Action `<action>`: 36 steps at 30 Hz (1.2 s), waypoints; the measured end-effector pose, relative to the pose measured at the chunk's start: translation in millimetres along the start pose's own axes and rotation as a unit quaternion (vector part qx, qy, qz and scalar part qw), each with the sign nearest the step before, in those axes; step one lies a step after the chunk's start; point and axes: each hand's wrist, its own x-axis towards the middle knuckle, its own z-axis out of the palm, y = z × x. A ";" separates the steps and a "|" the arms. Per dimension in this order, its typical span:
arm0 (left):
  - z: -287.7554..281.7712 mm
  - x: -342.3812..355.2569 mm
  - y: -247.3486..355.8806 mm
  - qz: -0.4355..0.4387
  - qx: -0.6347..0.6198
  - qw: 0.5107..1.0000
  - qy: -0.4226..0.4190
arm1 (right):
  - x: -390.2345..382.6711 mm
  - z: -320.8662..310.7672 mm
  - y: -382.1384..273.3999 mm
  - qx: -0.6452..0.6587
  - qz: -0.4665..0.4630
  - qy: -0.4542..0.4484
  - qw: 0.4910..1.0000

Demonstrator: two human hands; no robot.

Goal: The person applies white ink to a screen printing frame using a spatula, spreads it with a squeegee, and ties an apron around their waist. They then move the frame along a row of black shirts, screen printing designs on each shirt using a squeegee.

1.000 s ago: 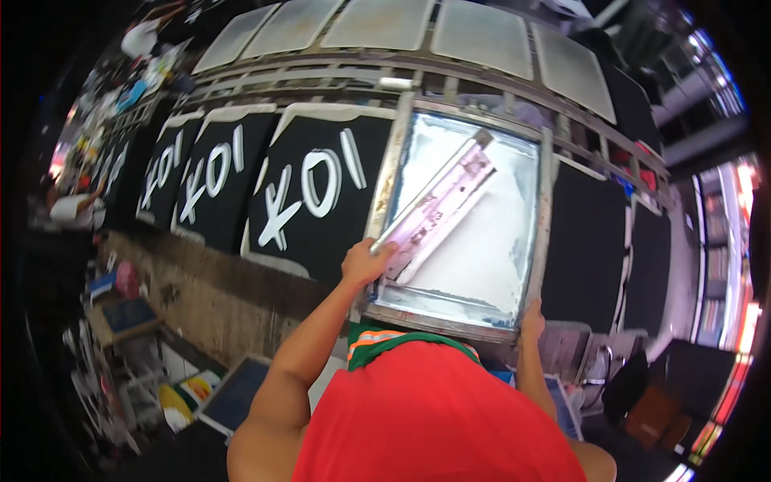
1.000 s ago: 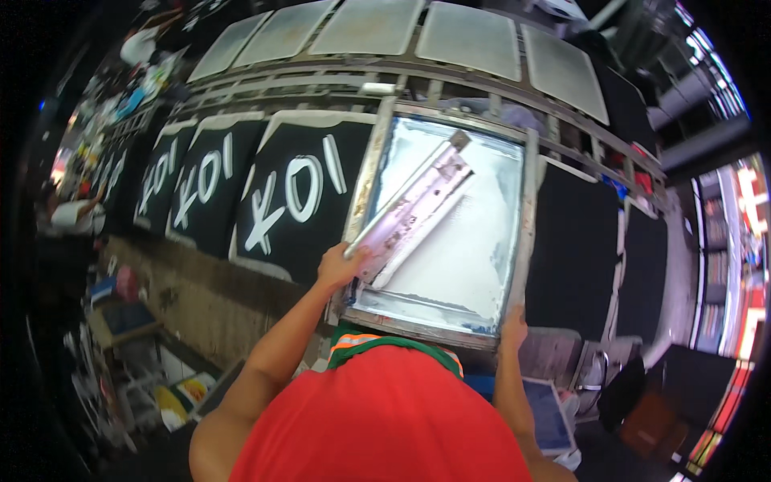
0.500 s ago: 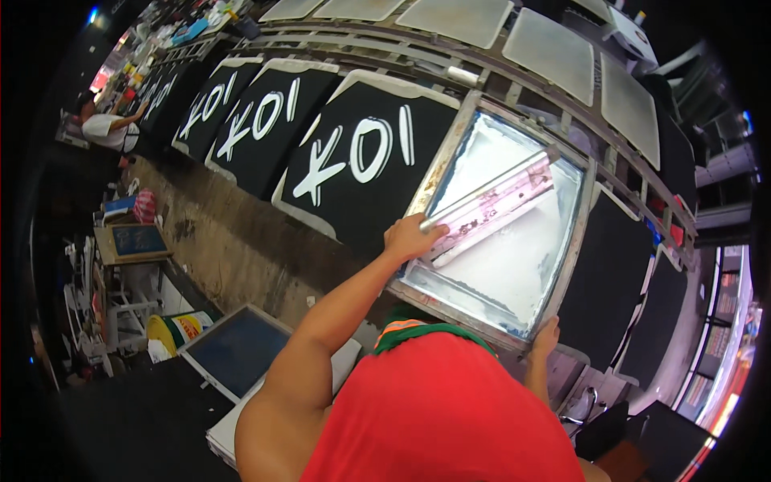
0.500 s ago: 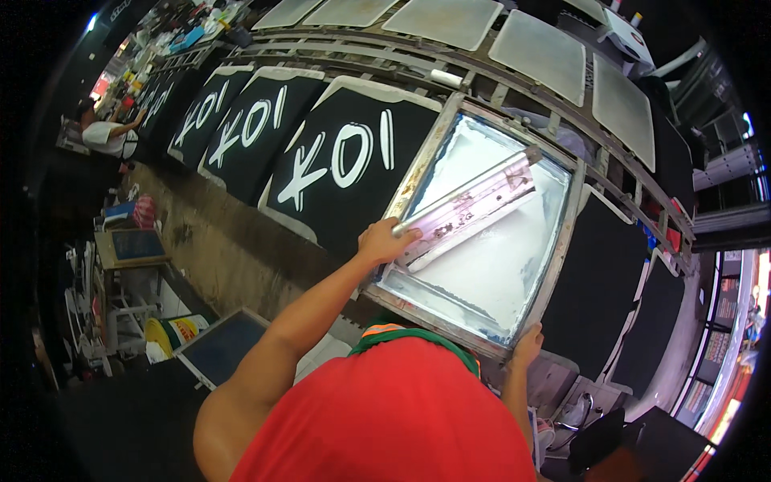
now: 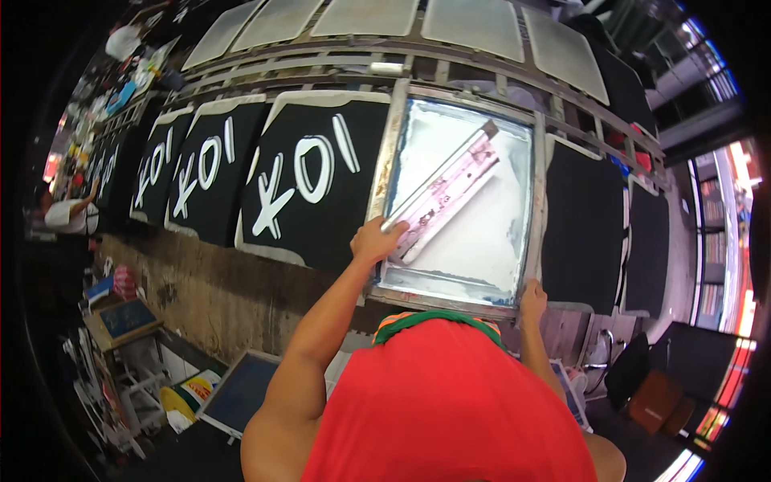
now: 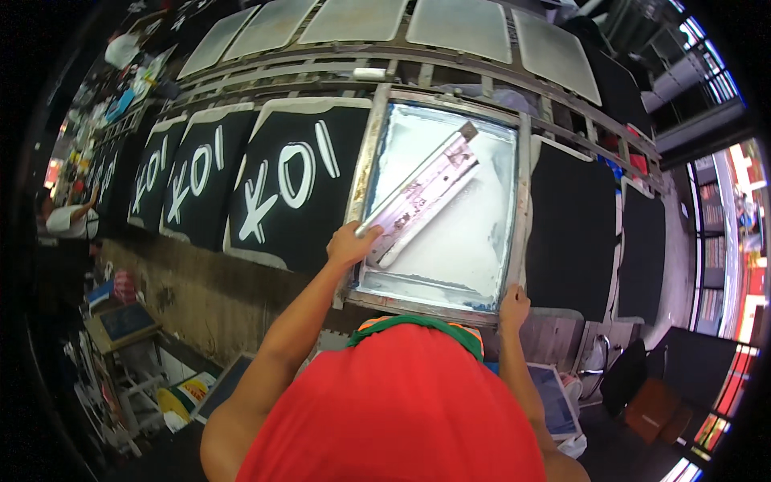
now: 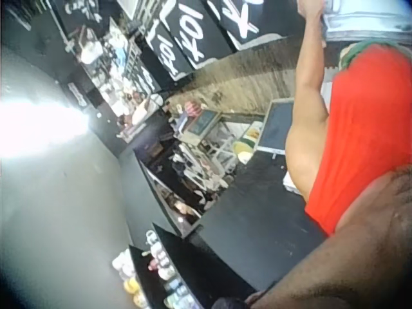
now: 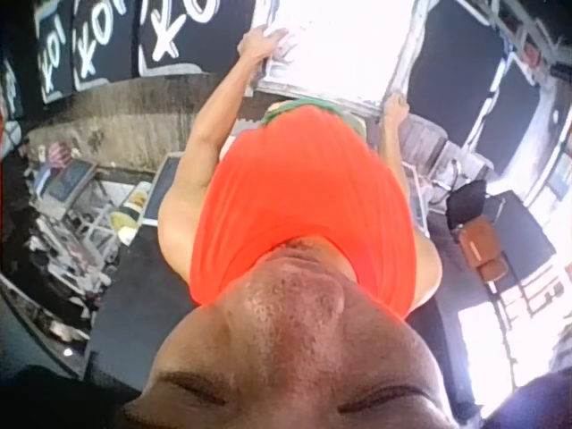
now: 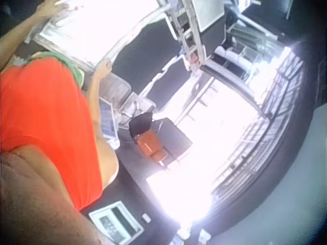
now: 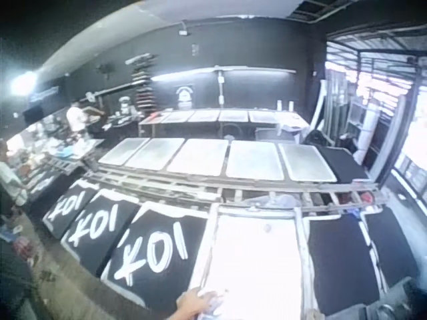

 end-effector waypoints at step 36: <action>-87.2 271.7 177.7 0.316 0.350 0.881 -0.046 | 255.2 29.3 -352.5 -0.322 -0.416 -0.189 0.829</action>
